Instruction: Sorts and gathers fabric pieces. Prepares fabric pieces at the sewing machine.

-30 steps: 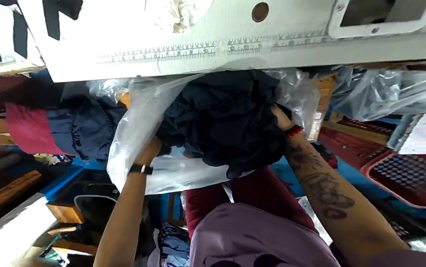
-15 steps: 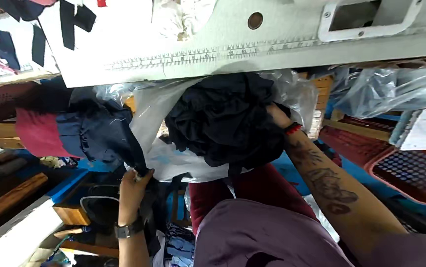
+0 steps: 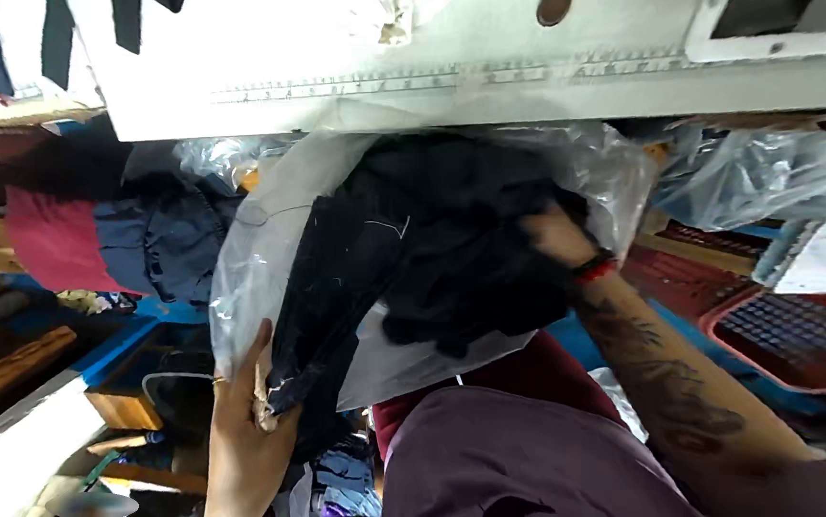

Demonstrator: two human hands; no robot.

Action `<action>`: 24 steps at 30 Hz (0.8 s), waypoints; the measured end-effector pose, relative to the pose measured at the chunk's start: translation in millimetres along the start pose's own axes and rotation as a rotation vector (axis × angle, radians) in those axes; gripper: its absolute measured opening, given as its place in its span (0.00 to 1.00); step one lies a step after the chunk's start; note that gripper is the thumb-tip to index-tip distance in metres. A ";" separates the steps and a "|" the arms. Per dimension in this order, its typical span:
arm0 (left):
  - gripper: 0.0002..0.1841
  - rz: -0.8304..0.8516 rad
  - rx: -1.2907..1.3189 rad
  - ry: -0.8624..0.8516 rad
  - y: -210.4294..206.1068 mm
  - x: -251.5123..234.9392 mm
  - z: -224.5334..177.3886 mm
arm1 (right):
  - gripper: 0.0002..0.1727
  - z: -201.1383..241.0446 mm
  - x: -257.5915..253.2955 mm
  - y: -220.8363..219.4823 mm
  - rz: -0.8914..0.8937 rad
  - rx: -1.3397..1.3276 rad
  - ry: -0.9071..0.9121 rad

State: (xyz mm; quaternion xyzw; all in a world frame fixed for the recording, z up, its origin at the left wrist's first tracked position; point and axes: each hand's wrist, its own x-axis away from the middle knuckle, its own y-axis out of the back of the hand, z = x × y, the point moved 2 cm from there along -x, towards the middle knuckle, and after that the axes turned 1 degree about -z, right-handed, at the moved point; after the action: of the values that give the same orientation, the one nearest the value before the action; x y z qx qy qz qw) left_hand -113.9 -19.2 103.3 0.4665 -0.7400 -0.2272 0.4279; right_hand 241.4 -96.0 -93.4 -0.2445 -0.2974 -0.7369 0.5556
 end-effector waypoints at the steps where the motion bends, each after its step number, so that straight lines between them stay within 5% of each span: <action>1: 0.39 -0.018 0.014 -0.053 -2.0 -1.7 -8.1 | 0.18 17.6 9.6 -25.5 0.006 0.021 0.017; 4: 0.37 -0.117 0.022 -0.104 -7.6 -8.0 -35.8 | 0.35 68.1 25.8 -127.5 0.214 0.144 0.071; 9: 0.29 -0.165 0.062 -0.012 11.1 -11.7 -43.4 | 0.37 92.8 31.2 -238.9 0.704 0.288 0.200; 11: 0.29 -0.115 0.050 0.011 16.1 -12.6 -34.7 | 0.42 90.6 41.1 -230.9 0.769 0.434 0.324; 14: 0.32 -0.134 0.050 0.019 18.4 -14.0 -18.9 | 0.44 71.4 45.7 -193.2 0.618 0.603 0.334; 18: 0.28 -0.261 0.162 0.102 18.6 -16.9 -16.1 | 0.33 32.7 32.6 -131.2 0.548 0.720 0.334; 21: 0.28 -0.253 0.248 0.083 17.2 -20.7 -16.8 | 0.20 5.6 32.9 -98.9 0.639 0.676 0.396; 24: 0.33 -0.192 0.326 0.040 13.9 -21.8 -16.7 | 0.22 -7.1 45.8 -78.9 0.842 0.688 0.232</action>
State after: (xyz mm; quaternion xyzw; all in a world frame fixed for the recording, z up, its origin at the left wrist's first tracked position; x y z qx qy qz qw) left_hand -102.3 7.6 113.2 0.6023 -0.7107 -0.1349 0.3376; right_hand 153.0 -115.7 -79.9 -0.0640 -0.3342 -0.3339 0.8790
